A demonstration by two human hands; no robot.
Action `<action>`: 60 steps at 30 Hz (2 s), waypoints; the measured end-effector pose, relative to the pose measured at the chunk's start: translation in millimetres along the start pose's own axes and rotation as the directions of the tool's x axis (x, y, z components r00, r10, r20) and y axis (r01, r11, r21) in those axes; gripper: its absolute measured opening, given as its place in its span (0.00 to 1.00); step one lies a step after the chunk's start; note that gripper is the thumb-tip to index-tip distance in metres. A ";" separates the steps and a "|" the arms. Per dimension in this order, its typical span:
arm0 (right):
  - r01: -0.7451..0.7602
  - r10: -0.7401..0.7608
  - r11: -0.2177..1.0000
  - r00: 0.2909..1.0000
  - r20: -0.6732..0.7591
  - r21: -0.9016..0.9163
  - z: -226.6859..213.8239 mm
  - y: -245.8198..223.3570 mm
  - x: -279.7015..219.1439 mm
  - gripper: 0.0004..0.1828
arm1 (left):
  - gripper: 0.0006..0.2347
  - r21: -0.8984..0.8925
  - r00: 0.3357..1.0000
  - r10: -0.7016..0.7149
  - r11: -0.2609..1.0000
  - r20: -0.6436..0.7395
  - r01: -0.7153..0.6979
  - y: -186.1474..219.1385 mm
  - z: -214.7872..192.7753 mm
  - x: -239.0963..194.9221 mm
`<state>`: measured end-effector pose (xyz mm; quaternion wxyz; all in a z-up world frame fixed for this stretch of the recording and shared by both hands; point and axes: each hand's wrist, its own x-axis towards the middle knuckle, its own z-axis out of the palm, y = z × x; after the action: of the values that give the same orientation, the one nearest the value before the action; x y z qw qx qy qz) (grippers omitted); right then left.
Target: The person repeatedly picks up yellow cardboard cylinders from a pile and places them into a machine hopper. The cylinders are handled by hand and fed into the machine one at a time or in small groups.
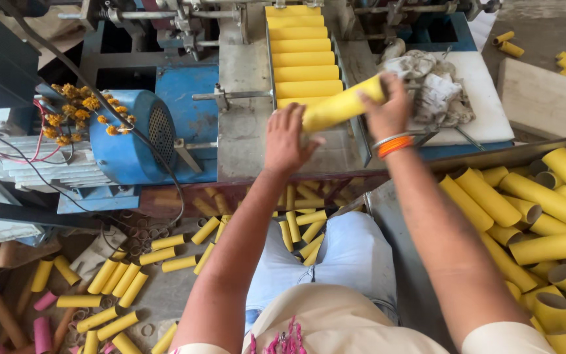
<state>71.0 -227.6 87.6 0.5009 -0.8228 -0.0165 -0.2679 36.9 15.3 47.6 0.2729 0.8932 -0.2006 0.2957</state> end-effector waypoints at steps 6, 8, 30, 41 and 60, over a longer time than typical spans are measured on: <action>0.138 -0.113 0.965 0.987 0.118 -0.225 16.9 3.1 -40.1 0.26 | 0.34 0.076 0.942 0.072 0.992 0.328 -0.102 0.1 23.2 10.8; 0.421 -0.416 0.805 0.903 0.108 -0.419 -21.1 17.3 -36.3 0.22 | 0.33 0.144 0.929 0.064 0.982 0.365 -0.124 -2.4 31.1 10.6; -0.445 0.291 0.891 0.709 -0.642 -0.089 -268.0 278.4 -241.4 0.50 | 0.25 -0.617 0.601 0.547 0.779 0.582 -0.112 268.4 102.7 -32.9; -0.352 0.206 0.894 0.872 -0.443 -0.278 -361.3 130.4 -188.8 0.26 | 0.37 -0.682 0.790 0.443 0.730 0.424 -0.044 265.2 84.5 -6.0; 0.151 -0.031 0.889 0.961 0.274 -0.432 -6.3 -13.3 -62.7 0.03 | 0.37 0.151 0.832 0.073 0.971 0.550 -0.185 9.4 16.6 -3.3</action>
<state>10.8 -211.1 72.0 0.2777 -0.9422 -0.0584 -0.1780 36.5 -1.4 37.8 0.0948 0.9471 -0.2989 0.0683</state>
